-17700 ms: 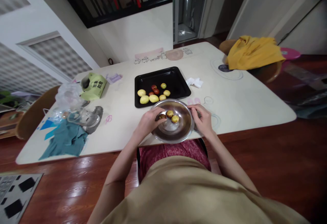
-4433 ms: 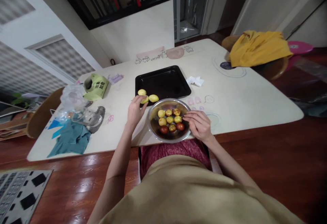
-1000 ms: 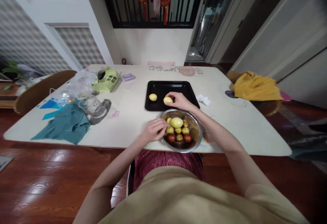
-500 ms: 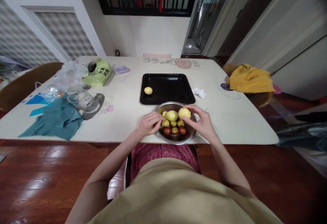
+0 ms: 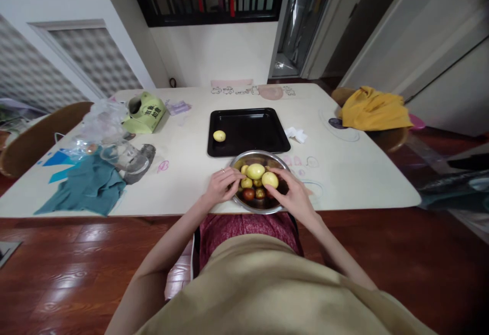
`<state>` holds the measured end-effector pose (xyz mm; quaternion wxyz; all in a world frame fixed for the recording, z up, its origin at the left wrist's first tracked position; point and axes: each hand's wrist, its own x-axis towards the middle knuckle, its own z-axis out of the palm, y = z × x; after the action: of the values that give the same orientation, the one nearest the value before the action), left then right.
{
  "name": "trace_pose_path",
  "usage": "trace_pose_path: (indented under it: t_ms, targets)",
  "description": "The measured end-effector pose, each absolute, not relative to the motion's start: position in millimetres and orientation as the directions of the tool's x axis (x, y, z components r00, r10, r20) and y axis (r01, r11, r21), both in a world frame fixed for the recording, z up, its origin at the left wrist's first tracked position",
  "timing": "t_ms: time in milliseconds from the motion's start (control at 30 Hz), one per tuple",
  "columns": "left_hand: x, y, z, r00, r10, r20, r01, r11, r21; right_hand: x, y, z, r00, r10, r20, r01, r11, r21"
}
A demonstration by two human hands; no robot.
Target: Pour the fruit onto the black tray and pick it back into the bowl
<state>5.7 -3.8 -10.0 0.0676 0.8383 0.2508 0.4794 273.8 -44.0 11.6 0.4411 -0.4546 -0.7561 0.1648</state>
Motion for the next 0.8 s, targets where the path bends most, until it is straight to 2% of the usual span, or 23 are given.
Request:
trace_pose_path:
  t_ms: [567,800]
  targets:
    - [5.3,-6.5,-2.1,0.41,0.464,0.786,0.353,-0.875,0.332,274.6,-45.1,15.1,-0.171,0.804,0.57,0.527,0.563,-0.637]
    - [-16.6,46.6,23.5,0.193,0.654,0.731,0.648,-0.645,0.406,297.2,-24.3,0.0,0.002,0.695,0.719,0.543,0.603,-0.585]
